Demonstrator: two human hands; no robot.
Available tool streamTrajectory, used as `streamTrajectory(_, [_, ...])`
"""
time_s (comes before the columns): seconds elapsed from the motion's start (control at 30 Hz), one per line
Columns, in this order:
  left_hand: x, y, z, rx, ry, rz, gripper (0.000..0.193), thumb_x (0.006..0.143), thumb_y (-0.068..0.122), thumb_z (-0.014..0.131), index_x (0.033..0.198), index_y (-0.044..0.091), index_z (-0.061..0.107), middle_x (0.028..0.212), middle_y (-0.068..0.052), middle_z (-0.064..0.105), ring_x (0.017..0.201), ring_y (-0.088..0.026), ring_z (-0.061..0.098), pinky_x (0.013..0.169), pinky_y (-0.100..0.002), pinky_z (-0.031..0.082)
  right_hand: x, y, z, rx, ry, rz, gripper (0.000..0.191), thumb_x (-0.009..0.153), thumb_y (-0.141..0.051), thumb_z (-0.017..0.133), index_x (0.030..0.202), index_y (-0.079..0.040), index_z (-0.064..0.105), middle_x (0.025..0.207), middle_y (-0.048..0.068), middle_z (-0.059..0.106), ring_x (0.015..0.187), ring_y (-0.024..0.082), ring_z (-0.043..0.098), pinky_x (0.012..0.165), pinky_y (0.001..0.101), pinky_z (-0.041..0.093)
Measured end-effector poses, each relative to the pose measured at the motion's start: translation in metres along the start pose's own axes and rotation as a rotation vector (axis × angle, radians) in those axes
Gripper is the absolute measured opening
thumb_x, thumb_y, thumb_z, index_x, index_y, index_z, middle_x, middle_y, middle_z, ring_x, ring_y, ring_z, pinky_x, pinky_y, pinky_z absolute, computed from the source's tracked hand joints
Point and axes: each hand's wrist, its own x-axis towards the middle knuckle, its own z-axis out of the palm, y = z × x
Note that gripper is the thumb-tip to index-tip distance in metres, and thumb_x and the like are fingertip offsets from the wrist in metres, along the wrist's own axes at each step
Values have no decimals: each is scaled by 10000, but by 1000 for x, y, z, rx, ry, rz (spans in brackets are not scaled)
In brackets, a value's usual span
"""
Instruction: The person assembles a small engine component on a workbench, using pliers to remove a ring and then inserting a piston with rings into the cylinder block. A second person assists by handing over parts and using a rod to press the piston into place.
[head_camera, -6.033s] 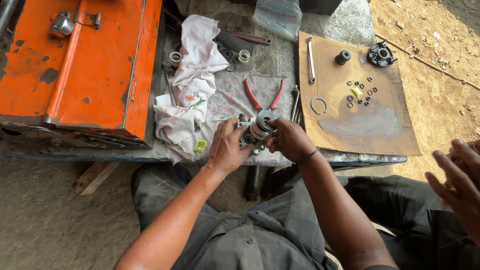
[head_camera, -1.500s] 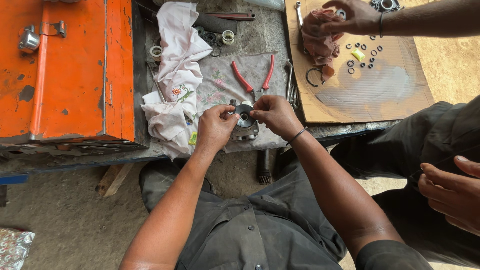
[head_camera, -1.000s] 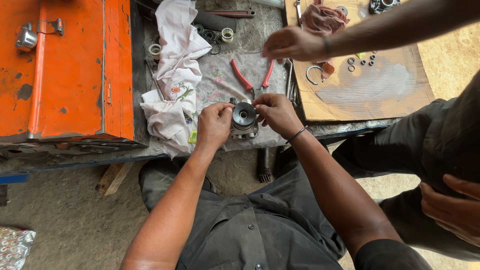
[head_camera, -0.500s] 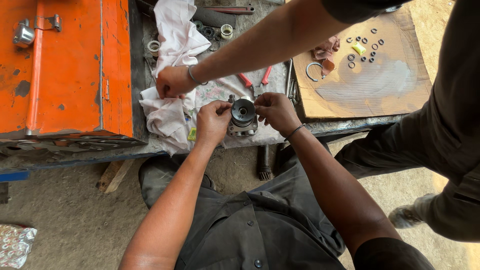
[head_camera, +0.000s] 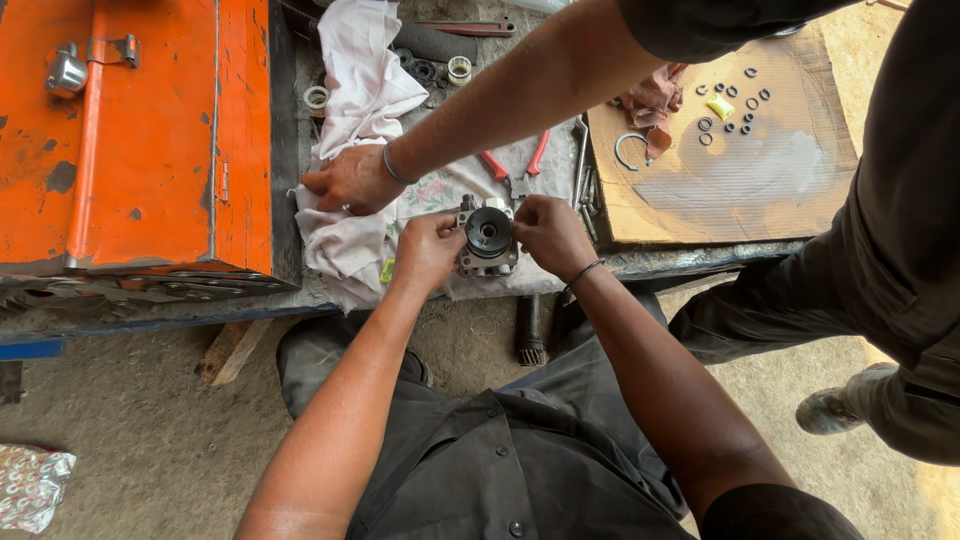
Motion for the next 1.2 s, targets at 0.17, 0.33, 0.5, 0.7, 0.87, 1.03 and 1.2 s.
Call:
streamTrajectory(0.17, [3, 6, 1, 178, 37, 34, 202, 900, 174, 689, 996, 11, 762, 746, -137, 741, 661, -210, 721, 640, -374, 549, 0, -5, 0, 40, -29, 92, 183, 896, -166, 732, 850, 5, 687, 702, 85, 705, 607, 145, 675, 559, 310, 550])
streamTrajectory(0.33, [20, -10, 3, 213, 39, 49, 213, 864, 159, 708, 992, -8, 740, 811, -149, 762, 715, -229, 748, 672, -362, 571, 3, -6, 1, 11, -45, 88, 182, 896, -156, 719, 823, 3, 668, 665, 82, 688, 580, 148, 672, 536, 319, 533])
streamTrajectory(0.5, [32, -23, 5, 223, -1, 5, 212, 852, 172, 716, 970, -3, 721, 823, -156, 764, 739, -249, 758, 695, -373, 573, 8, -3, 1, -7, -113, 105, 240, 921, -181, 706, 788, 0, 620, 634, 91, 665, 557, 151, 665, 512, 324, 520])
streamTrajectory(0.7, [41, -28, 5, 337, -16, 20, 195, 855, 188, 730, 927, 7, 715, 863, -189, 755, 815, -301, 748, 756, -407, 569, 13, -4, -2, 14, -186, 149, 276, 935, -208, 702, 819, 11, 583, 649, 78, 644, 559, 147, 663, 498, 324, 523])
streamTrajectory(0.87, [50, -27, 3, 72, -138, -117, 185, 859, 136, 714, 920, -35, 679, 842, -163, 738, 746, -252, 743, 661, -382, 623, 13, -3, -1, -27, -152, 107, 183, 932, -180, 673, 849, -29, 608, 674, 77, 658, 582, 161, 655, 539, 347, 528])
streamTrajectory(1.03, [47, -22, -2, 4, -225, -147, 151, 858, 74, 671, 888, -74, 687, 809, -148, 737, 701, -220, 761, 608, -353, 637, 18, 10, 3, -216, -82, -53, 206, 889, -203, 722, 839, -15, 656, 721, 152, 688, 642, 251, 660, 605, 407, 524])
streamTrajectory(1.2, [48, -11, 1, 413, -152, -23, 161, 853, 121, 699, 892, -31, 736, 808, -230, 729, 737, -308, 728, 676, -427, 556, 21, 11, 0, -267, -90, -79, 238, 886, -246, 727, 851, -14, 684, 741, 170, 711, 672, 281, 689, 638, 411, 536])
